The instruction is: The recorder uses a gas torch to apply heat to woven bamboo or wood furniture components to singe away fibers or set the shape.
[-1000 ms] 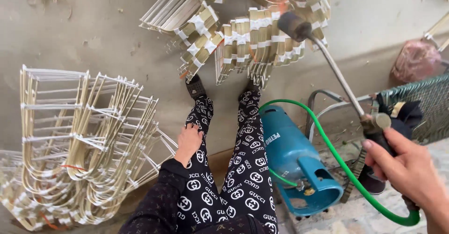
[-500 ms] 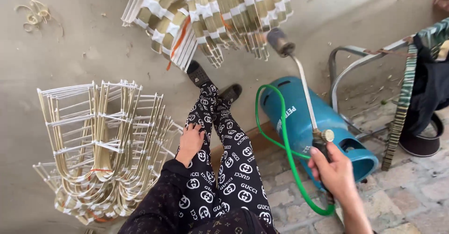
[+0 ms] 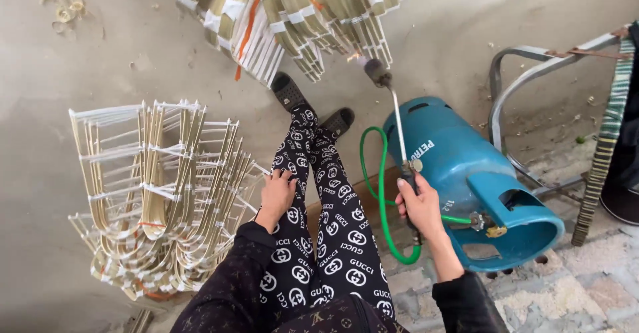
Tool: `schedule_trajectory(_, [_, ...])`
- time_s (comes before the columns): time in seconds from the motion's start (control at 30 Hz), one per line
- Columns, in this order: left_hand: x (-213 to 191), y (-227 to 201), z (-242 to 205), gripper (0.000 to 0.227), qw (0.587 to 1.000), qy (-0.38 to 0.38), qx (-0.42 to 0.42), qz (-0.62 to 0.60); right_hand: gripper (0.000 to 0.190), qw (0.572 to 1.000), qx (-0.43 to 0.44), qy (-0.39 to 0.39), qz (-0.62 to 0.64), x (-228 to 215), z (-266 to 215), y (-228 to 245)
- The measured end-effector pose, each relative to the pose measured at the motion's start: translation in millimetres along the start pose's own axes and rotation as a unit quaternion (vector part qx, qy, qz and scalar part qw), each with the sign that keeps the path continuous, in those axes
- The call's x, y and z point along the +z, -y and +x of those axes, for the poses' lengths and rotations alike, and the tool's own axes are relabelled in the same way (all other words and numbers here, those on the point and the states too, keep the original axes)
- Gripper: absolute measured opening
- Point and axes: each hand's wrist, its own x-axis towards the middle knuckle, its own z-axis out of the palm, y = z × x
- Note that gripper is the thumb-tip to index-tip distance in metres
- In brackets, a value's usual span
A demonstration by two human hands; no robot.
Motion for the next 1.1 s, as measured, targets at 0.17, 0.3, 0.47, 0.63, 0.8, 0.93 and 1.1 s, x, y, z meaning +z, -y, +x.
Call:
schedule_trajectory(0.17, [20, -3, -14, 0.031, 0.999, -0.033, 0.002, -0.005, 0.024, 0.992, 0.009, 0.098, -0.084, 11, 5, 6])
schedule_trajectory(0.3, [25, -10, -15, 0.029, 0.999, -0.045, -0.013, -0.025, 0.028, 0.994, -0.025, 0.058, -0.085, 21, -1, 9])
schedule_trajectory(0.47, [16, -27, -17, 0.029, 0.997, -0.068, -0.027, -0.037, 0.030, 0.967, -0.122, 0.131, -0.181, 42, -17, 33])
schedule_trajectory(0.63, [12, -18, -18, 0.034, 0.981, -0.158, 0.004, -0.111, 0.028, 0.962, -0.051, 0.126, -0.238, 26, -27, 60])
schedule_trajectory(0.8, [-8, -2, -19, 0.034, 0.982, -0.148, -0.038, -0.108, 0.047, 0.940, -0.158, 0.082, -0.290, 32, -69, 141])
schedule_trajectory(0.93, [-8, 22, -1, 0.030, 0.986, -0.141, -0.070, -0.055, 0.056, 0.848, -0.332, 0.035, -0.411, 100, -76, 215])
schedule_trajectory(1.1, [-20, 35, 17, 0.032, 0.981, -0.153, -0.088, -0.082, 0.059, 0.752, -0.364, 0.039, -0.548, 172, 4, 170])
